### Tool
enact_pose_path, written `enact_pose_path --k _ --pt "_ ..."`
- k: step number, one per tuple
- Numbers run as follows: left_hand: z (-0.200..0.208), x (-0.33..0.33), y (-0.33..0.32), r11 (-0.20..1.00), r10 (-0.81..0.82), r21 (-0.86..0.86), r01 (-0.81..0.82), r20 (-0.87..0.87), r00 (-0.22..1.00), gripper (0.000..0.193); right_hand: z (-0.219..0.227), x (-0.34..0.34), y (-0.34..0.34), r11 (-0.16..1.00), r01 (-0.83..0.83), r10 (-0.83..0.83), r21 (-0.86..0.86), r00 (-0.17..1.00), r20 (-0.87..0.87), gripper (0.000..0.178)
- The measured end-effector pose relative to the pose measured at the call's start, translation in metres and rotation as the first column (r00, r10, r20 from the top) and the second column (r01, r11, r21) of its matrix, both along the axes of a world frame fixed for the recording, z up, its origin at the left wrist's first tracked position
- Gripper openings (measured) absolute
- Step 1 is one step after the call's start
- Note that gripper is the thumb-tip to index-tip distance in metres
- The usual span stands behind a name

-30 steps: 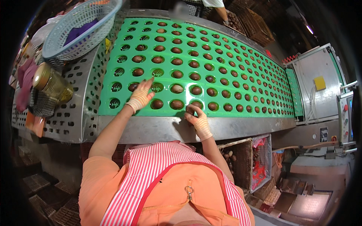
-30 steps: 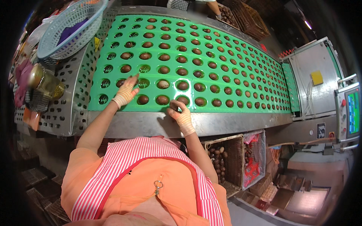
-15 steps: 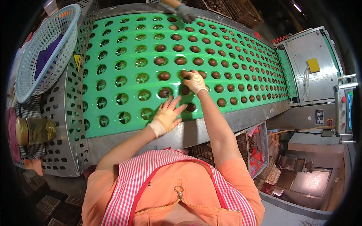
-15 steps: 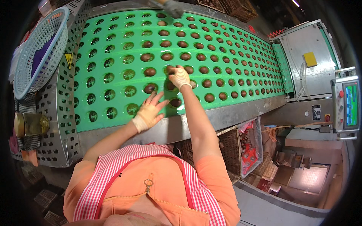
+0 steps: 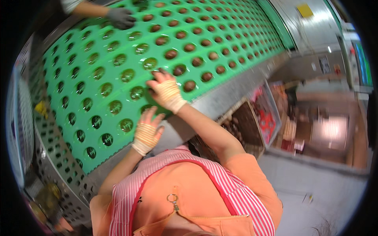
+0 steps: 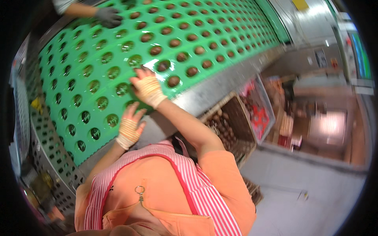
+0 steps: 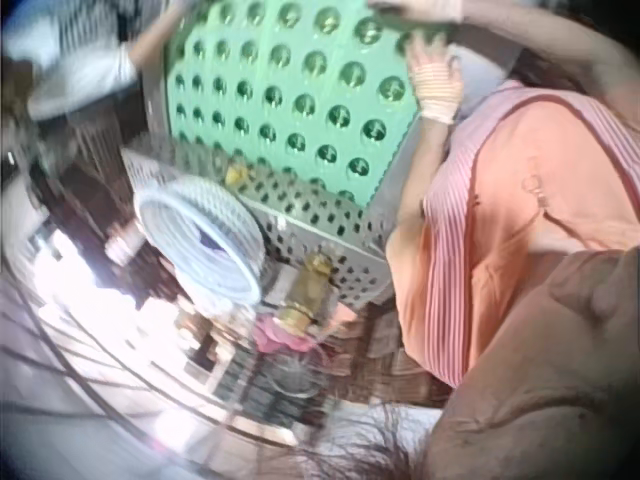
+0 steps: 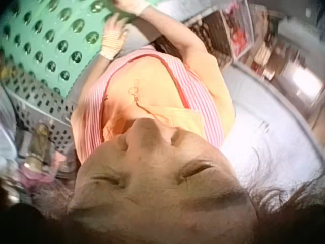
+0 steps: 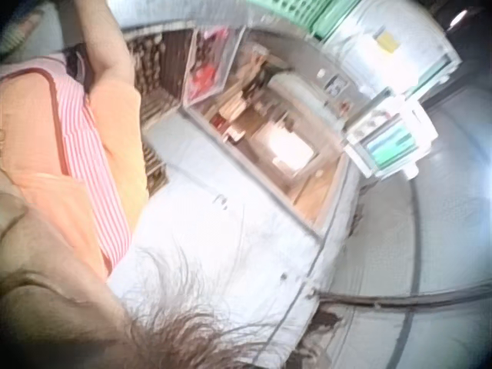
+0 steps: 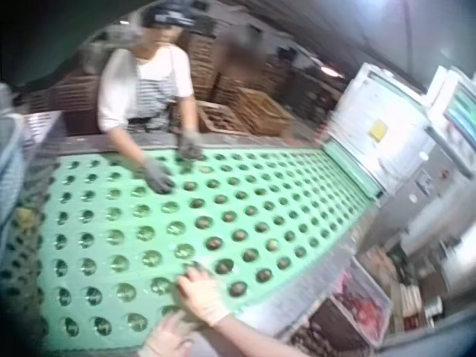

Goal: The person sorts brown round objects, likely chestnuts, from a large basket onto a green sorting conveyor belt and into other containers.

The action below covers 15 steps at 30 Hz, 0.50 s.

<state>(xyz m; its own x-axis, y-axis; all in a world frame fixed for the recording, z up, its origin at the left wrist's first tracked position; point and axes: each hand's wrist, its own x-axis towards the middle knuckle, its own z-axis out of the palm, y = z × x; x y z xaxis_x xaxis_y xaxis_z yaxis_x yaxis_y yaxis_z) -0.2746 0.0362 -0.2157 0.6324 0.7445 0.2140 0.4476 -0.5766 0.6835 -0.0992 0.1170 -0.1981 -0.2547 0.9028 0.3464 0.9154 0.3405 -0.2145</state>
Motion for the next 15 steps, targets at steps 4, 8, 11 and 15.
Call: enact_pose_path --k 4,8,11,15 --pt "-0.005 -0.01 -0.014 0.995 0.024 0.099 -0.034 0.103 0.994 0.044 0.002 -0.024 -0.056 0.997 0.015 -0.039 -0.07 0.931 -0.362 0.027" --pt "0.007 -0.002 -0.03 0.989 -0.002 0.15 0.0 0.012 1.0 0.042 0.025 -0.004 -0.124 0.988 0.126 -0.15 -0.084 0.74 -0.655 0.022" --pt "0.032 0.028 -0.052 0.995 0.004 0.1 -0.004 0.0 1.0 0.038 0.043 0.044 -0.182 0.931 0.365 -0.281 -0.002 0.715 -0.64 0.022" --pt "0.062 0.099 -0.08 0.995 -0.092 -0.019 0.094 0.12 0.988 0.036 0.051 0.149 -0.266 0.827 0.556 -0.479 -0.081 0.623 -0.619 0.018"
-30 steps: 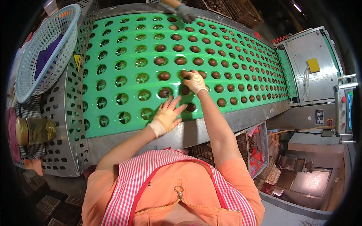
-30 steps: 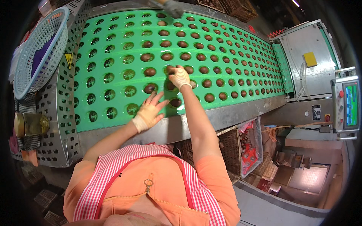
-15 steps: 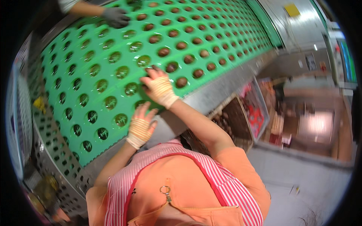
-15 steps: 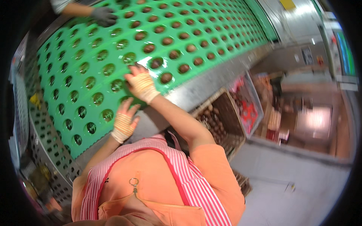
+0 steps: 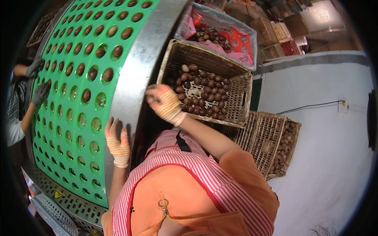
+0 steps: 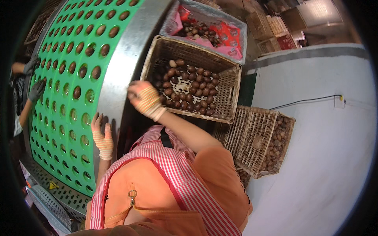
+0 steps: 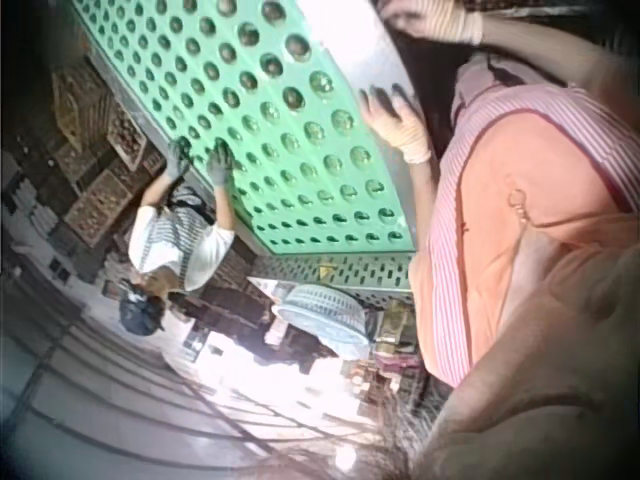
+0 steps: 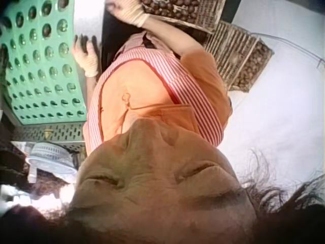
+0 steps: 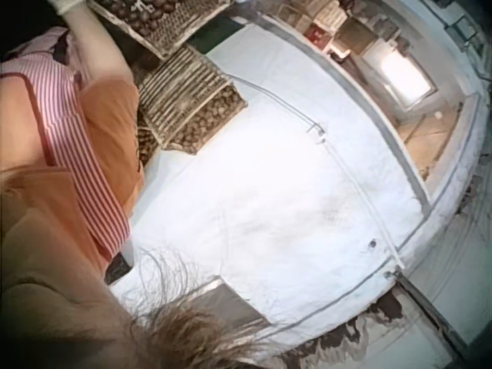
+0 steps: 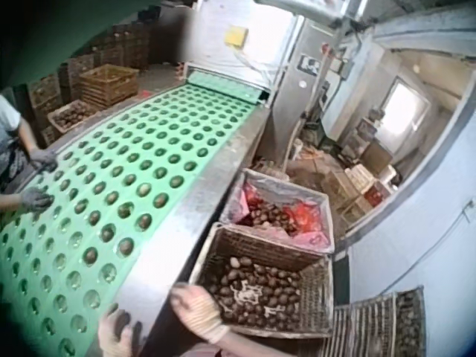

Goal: The person sorts brown round objects, likely chestnuts, from a large basket onto a green sorting conveyor belt and into other containers.

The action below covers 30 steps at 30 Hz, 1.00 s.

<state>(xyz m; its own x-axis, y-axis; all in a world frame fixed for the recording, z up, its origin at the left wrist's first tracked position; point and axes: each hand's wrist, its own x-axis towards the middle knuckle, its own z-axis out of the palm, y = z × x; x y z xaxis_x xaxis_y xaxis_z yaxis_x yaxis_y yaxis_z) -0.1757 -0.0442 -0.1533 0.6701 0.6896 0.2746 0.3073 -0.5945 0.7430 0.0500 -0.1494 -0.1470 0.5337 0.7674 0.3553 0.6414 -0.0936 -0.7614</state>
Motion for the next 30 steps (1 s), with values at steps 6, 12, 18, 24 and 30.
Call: enact_pose_path --k 6,12,18,24,30 --pt "0.022 0.136 -0.04 0.888 -0.337 -0.317 0.332 0.041 0.941 0.051 -0.117 0.156 -0.174 0.582 0.503 -0.662 -0.64 0.75 -0.012 0.044" --pt "-0.016 0.253 -0.053 0.495 -0.323 -0.866 0.072 -0.106 0.941 0.06 -0.167 0.224 -0.241 0.335 0.406 -0.866 -0.85 0.487 -0.109 0.071" --pt "-0.142 0.324 -0.03 0.721 -0.347 -0.692 0.021 -0.335 0.876 0.061 -0.169 0.236 -0.237 0.352 0.211 -0.823 -0.912 0.534 -0.194 0.072" --pt "-0.209 0.351 -0.023 0.853 -0.407 -0.52 0.04 -0.616 0.674 0.068 -0.179 0.242 -0.244 0.63 0.038 -0.773 -0.776 0.127 -0.622 0.081" --pt "-0.208 0.351 -0.036 0.791 -0.432 -0.612 -0.03 -0.592 0.681 0.077 -0.176 0.227 -0.234 0.726 0.084 -0.647 -0.683 -0.255 -0.719 0.087"
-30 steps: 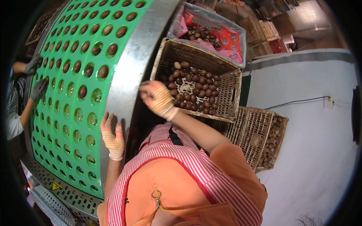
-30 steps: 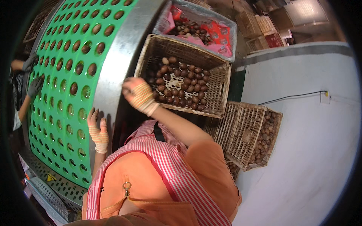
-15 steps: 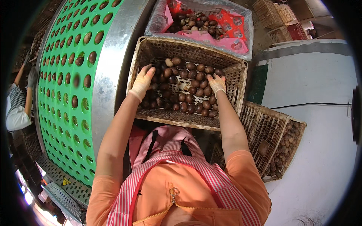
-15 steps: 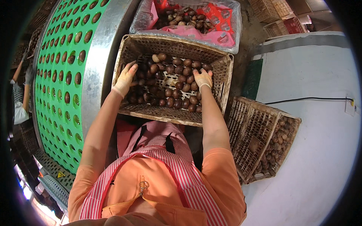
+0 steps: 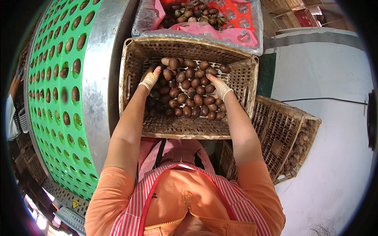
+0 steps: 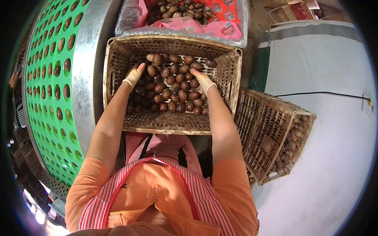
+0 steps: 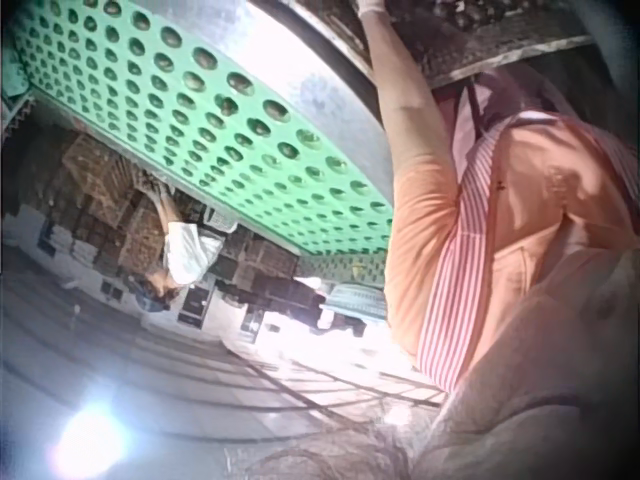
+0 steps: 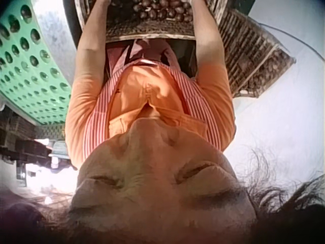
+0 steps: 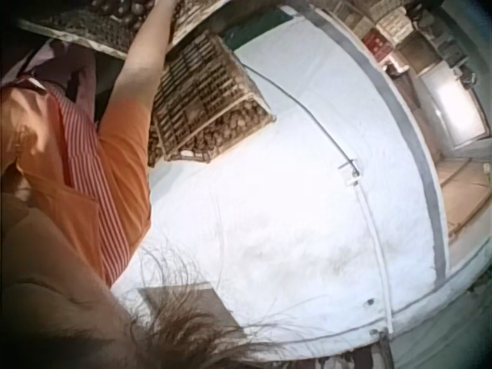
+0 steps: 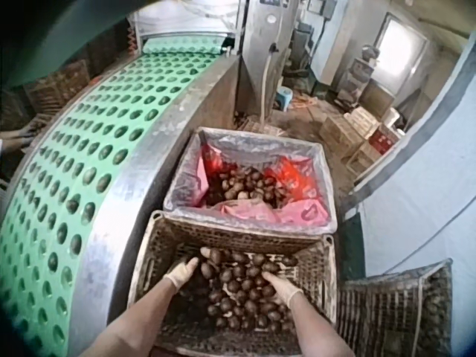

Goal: The person sorts brown round objects, likely chestnuts, from a large basket onto a green sorting conveyor belt and into other containers.

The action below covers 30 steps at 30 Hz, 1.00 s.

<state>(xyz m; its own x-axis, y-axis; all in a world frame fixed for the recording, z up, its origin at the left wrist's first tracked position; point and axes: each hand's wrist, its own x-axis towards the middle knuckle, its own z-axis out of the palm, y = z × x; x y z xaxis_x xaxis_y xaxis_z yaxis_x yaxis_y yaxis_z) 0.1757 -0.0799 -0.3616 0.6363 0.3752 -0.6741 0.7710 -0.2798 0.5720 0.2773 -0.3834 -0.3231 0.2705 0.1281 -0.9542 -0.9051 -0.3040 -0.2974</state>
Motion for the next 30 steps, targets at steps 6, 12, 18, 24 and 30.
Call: enact_pose_path --k 6,12,18,24,30 --pt "0.013 -0.002 -0.012 0.728 0.282 -0.586 -0.356 -0.217 0.934 0.074 -0.002 -0.029 0.012 0.942 0.086 -0.052 0.325 0.992 -0.113 0.091" --pt "0.033 0.01 -0.012 0.623 -0.022 -0.762 -0.173 -0.239 0.971 0.077 0.009 -0.041 0.031 0.913 0.158 -0.11 0.375 0.983 -0.146 0.094" --pt "0.034 0.002 -0.047 0.846 -0.341 -0.425 0.323 0.037 0.939 0.108 0.011 -0.043 0.046 0.883 0.223 -0.145 0.414 0.967 -0.21 0.094" --pt "0.036 -0.002 -0.064 0.91 -0.231 -0.334 0.245 0.081 0.97 0.107 0.03 -0.046 0.063 0.897 0.305 -0.245 0.321 0.945 -0.216 0.087" --pt "0.045 0.005 -0.064 0.906 -0.196 -0.384 0.18 -0.003 0.981 0.102 0.032 -0.047 0.064 0.884 0.292 -0.225 0.366 0.95 -0.215 0.081"
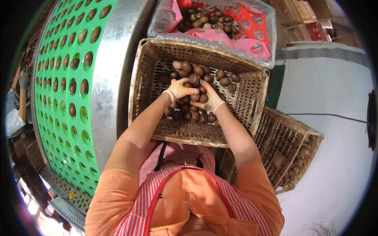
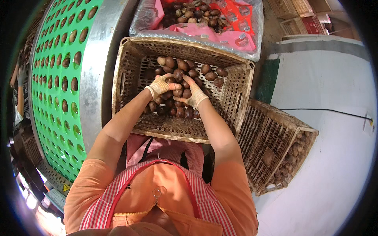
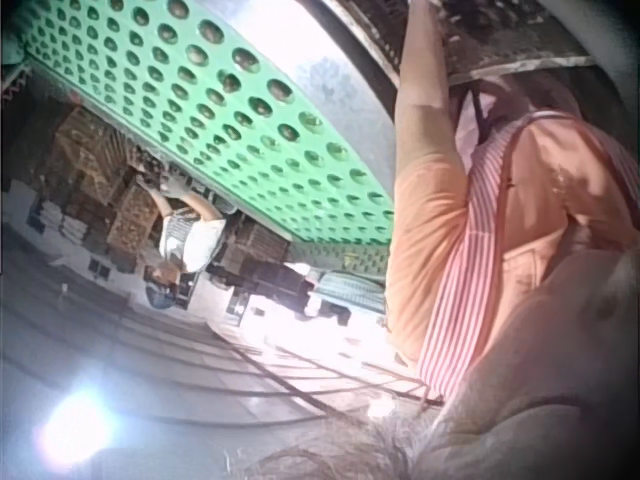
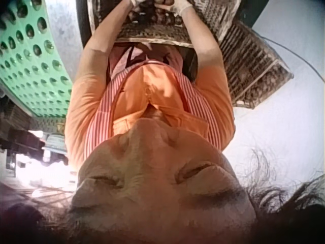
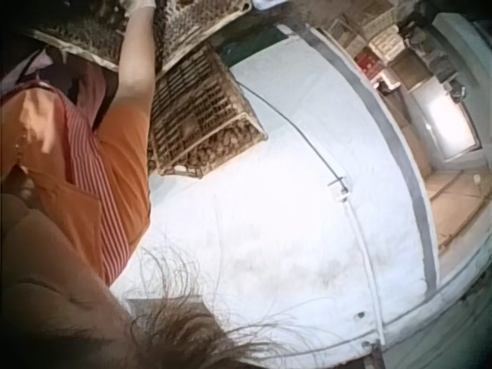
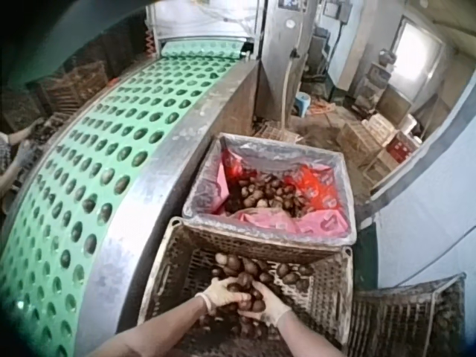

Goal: The person sorts brown round objects, likely chestnuts, from a large basket onto a green sorting conveyor belt and into other containers.

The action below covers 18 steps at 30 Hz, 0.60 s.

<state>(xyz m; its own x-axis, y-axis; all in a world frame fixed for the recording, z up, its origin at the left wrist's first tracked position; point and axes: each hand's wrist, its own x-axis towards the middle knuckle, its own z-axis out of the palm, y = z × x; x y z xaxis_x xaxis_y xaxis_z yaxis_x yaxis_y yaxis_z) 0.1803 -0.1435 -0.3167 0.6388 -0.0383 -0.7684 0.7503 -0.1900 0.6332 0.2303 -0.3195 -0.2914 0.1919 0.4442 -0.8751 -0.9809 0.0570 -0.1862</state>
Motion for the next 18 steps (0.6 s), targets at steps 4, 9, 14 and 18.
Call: enact_pose_path --k 4,9,14,18 --pt "-0.015 -0.022 0.006 0.985 0.146 -0.115 -0.132 0.123 0.982 0.083 0.019 -0.008 0.008 0.998 -0.032 0.035 -0.056 0.998 0.054 0.072" --pt "0.02 -0.047 0.002 0.99 0.141 -0.06 -0.13 0.236 0.962 0.073 0.036 -0.034 0.001 1.0 -0.025 0.026 -0.012 0.997 0.073 0.05" --pt "0.08 -0.079 0.007 0.968 0.187 -0.201 -0.147 0.194 0.963 0.074 0.07 -0.067 0.008 0.994 -0.007 0.016 -0.111 0.996 0.083 0.055" --pt "0.111 -0.102 0.026 0.988 0.154 -0.053 -0.144 0.339 0.928 0.081 0.102 -0.073 0.027 0.995 -0.066 0.059 0.077 0.994 0.095 0.069"
